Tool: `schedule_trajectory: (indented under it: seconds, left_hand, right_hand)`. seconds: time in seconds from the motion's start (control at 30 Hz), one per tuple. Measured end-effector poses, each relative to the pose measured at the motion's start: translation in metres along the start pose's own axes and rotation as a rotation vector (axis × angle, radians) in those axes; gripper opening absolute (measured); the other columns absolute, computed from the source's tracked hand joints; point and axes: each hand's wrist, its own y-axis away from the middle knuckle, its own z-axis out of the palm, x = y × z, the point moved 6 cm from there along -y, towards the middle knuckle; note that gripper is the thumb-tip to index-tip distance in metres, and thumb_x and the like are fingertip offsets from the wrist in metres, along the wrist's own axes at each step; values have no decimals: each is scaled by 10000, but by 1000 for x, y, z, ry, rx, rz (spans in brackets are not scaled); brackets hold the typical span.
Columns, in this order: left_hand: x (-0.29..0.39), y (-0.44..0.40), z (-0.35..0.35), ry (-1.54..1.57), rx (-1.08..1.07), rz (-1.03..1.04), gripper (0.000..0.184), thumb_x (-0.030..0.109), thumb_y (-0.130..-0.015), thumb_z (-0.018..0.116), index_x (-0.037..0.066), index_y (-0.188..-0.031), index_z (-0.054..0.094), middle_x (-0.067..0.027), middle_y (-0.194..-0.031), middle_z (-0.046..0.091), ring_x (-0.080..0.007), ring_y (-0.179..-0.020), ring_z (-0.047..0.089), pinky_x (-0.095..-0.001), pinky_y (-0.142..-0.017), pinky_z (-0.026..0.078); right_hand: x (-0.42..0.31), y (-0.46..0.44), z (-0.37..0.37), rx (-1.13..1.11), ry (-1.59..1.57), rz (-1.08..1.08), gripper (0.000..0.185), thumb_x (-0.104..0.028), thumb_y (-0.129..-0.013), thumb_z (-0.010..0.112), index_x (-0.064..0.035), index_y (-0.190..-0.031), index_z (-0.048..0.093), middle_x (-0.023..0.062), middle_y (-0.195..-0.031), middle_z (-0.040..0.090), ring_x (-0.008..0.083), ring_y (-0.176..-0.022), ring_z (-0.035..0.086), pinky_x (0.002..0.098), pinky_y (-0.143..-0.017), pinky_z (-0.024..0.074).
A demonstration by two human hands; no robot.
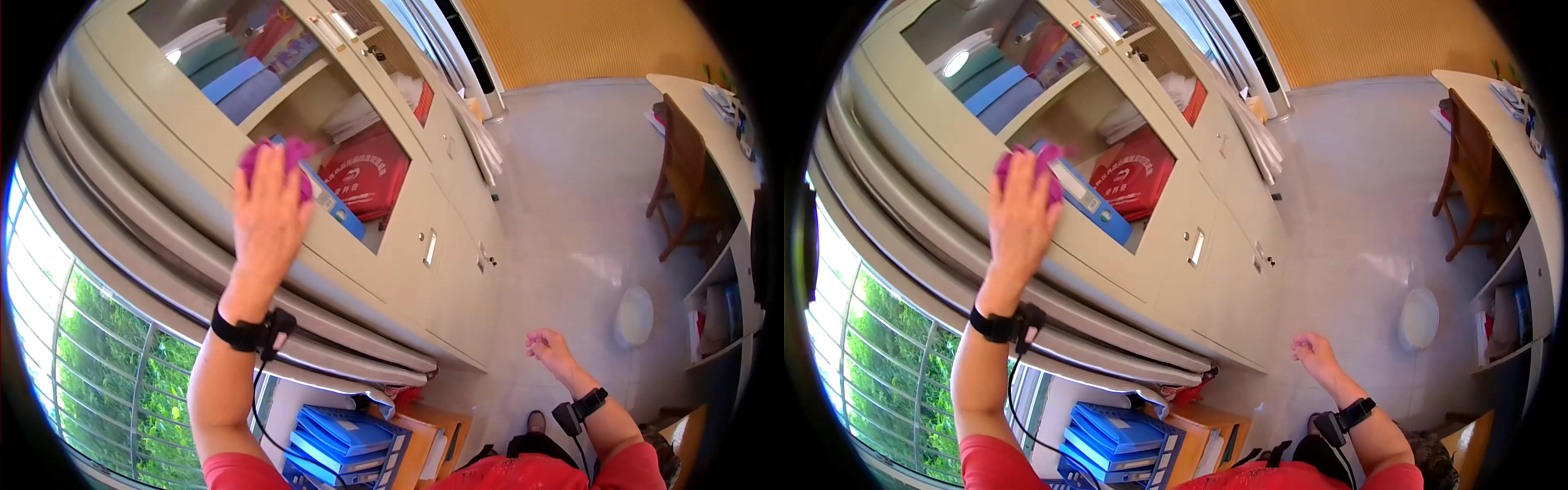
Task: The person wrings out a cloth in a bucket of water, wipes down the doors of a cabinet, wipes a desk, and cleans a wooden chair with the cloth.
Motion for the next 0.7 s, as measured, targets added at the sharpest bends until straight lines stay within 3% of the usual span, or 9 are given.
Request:
schedule_trajectory:
  seconds: [0.07,0.13,0.17,0.2,0.3,0.43,0.5,0.6,0.7]
  left_hand:
    - [25,26,16,56,-170,153,512,306,-731,675,19,-1140,562,-186,-1340,414,-332,-1310,291,-492,-1050,232]
    - [94,55,40,185,-423,437,496,277,-728,677,14,-1133,564,-196,-1321,428,-333,-1299,305,-492,-1044,244]
    - [106,73,53,248,-431,520,493,248,-693,693,19,-1113,573,-202,-1300,435,-335,-1281,323,-488,-1042,251]
    - [124,86,75,335,-468,530,447,270,-714,661,32,-1086,593,-212,-1277,453,-347,-1277,332,-509,-1051,249]
    - [93,51,84,274,-406,555,393,159,-637,707,27,-997,620,-188,-1292,442,-346,-1249,374,-485,-1039,289]
    - [33,-29,125,-260,-423,429,622,182,-709,674,37,-1271,451,-140,-1366,387,-276,-1292,343,-435,-1014,308]
    - [8,-63,151,-449,-373,371,520,205,-733,658,42,-1205,516,-90,-1341,434,-263,-1260,386,-425,-929,395]
    - [19,-113,159,-535,-639,246,328,211,-759,630,67,-1053,613,-96,-1273,498,-259,-1139,498,-394,-797,470]
    - [94,-131,137,92,-528,384,204,201,-798,583,47,-914,647,-133,-1050,607,-277,-921,595,-390,-678,483]
  right_hand:
    - [22,8,-5,50,7,85,141,-114,-770,573,-35,-873,628,97,-743,632,170,-633,600,364,-659,526]
    - [67,17,-29,-67,333,65,151,-116,-819,509,-44,-761,628,35,-649,612,128,-589,566,276,-527,446]
    - [55,10,-38,-63,515,82,202,-146,-819,502,-39,-686,609,36,-601,599,131,-557,542,304,-516,438]
    - [39,22,-66,45,494,-101,202,-177,-824,516,-22,-738,613,51,-630,612,145,-579,560,323,-547,453]
    - [65,17,-99,106,452,127,224,-155,-836,535,40,-918,610,116,-743,638,168,-666,615,319,-623,487]
    - [68,35,-156,251,492,237,231,-102,-819,515,53,-969,596,138,-803,640,191,-689,639,318,-644,500]
    - [67,46,-166,277,527,282,237,-89,-812,511,54,-982,595,145,-820,641,198,-697,644,317,-655,502]
    - [74,55,-172,254,519,316,244,-90,-806,515,52,-986,598,152,-834,642,205,-704,647,316,-668,503]
    - [81,47,-183,208,448,372,257,-120,-797,531,35,-986,612,156,-870,645,231,-769,640,331,-710,500]
